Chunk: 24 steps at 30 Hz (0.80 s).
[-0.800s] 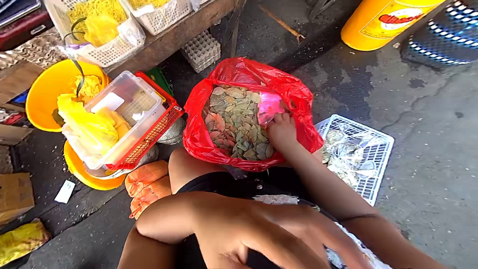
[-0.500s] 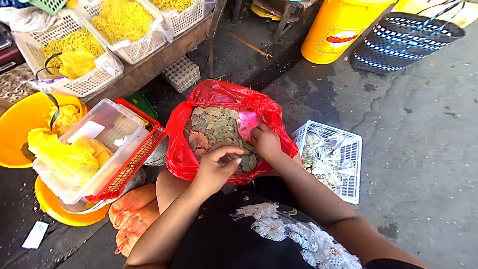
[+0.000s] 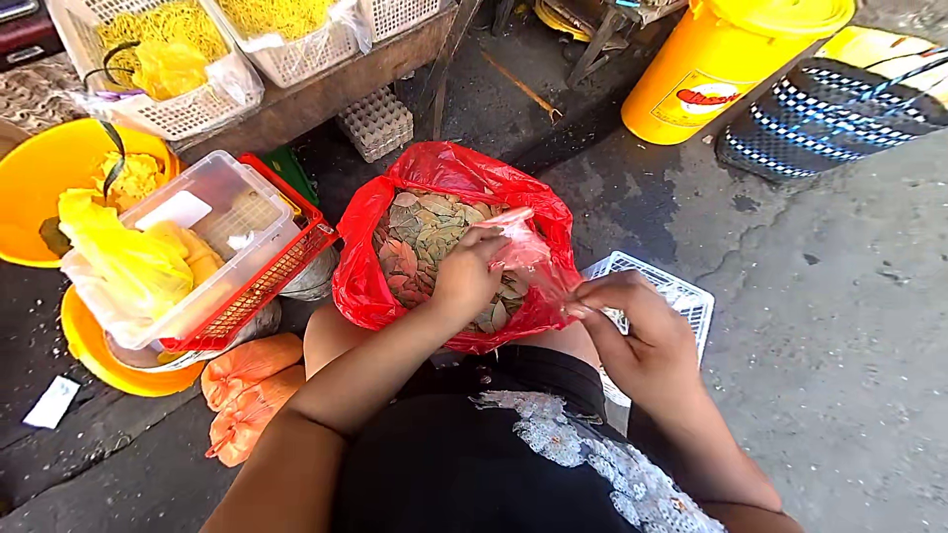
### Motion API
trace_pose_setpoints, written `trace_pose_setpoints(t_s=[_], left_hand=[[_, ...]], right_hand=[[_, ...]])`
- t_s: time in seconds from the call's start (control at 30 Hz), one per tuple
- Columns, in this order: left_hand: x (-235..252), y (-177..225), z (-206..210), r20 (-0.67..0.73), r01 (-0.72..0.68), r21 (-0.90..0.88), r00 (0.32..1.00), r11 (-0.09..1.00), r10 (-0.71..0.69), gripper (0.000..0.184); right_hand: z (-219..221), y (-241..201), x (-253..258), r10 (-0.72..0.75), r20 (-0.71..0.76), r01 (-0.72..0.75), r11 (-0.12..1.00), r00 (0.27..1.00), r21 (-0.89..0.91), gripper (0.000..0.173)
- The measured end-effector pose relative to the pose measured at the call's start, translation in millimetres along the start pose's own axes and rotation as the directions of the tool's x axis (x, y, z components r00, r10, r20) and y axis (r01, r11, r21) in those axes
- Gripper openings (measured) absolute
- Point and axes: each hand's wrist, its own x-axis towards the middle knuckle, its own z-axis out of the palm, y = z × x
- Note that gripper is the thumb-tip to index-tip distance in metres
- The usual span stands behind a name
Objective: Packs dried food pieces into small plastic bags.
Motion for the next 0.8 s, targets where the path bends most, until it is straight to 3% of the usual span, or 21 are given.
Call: trace_pose_setpoints(t_s=[0.07, 0.1, 0.2, 0.27, 0.37, 0.43, 0.53, 0.57, 0.63, 0.7, 0.8], left_hand=[[9, -6, 10, -0.114, -0.097, 0.061, 0.988, 0.993, 0.104, 0.029], [12, -10, 16, -0.075, -0.062, 0.101, 0.995, 0.993, 0.070, 0.029], [27, -31, 28, 0.186, 0.193, 0.198, 0.955, 0.961, -0.230, 0.033], [28, -51, 31, 0.296, 0.317, 0.057, 0.900, 0.947, -0.319, 0.036], [15, -43, 17, 0.512, 0.357, -0.280, 0.841, 0.891, -0.176, 0.048], [2, -22, -3, 0.436, 0.273, -0.234, 0.887, 0.933, -0.150, 0.044], [-19, -7, -35, 0.109, 0.186, -0.315, 0.981, 0.931, -0.159, 0.029], [-27, -3, -44, 0.077, 0.152, -0.384, 0.988, 0.911, -0.133, 0.027], [-41, 7, -55, 0.181, 0.141, -0.466, 0.982, 0.874, -0.061, 0.031], [-50, 14, -55, 0.262, 0.209, -0.472, 0.961, 0.856, -0.090, 0.029], [-57, 3, -51, 0.131, 0.261, -0.648, 0.964, 0.716, -0.232, 0.016]], right_hand=[[-2, -5, 2, -0.059, -0.066, 0.060, 0.998, 0.996, 0.025, 0.013], [-1, -5, 2, -0.078, -0.093, 0.082, 0.996, 0.993, 0.040, 0.013], [-12, -14, 4, -0.108, -0.200, 0.146, 0.972, 0.974, 0.186, 0.010], [-24, -19, 7, -0.075, -0.295, 0.145, 0.964, 0.953, 0.225, 0.006], [-20, -1, 12, 0.130, -0.266, -0.060, 0.965, 0.955, 0.255, 0.005], [-5, 11, 13, 0.270, -0.171, -0.199, 0.917, 0.948, 0.345, 0.007], [22, 20, 9, 0.420, -0.072, -0.322, 0.784, 0.904, 0.531, 0.011], [33, 20, 8, 0.457, -0.031, -0.356, 0.732, 0.889, 0.581, 0.011], [55, 15, 7, 0.480, 0.064, -0.408, 0.659, 0.875, 0.632, 0.011], [74, 8, 6, 0.445, 0.130, -0.425, 0.667, 0.886, 0.612, 0.010], [87, 4, 1, 0.366, 0.097, -0.374, 0.845, 0.925, 0.383, 0.007]])
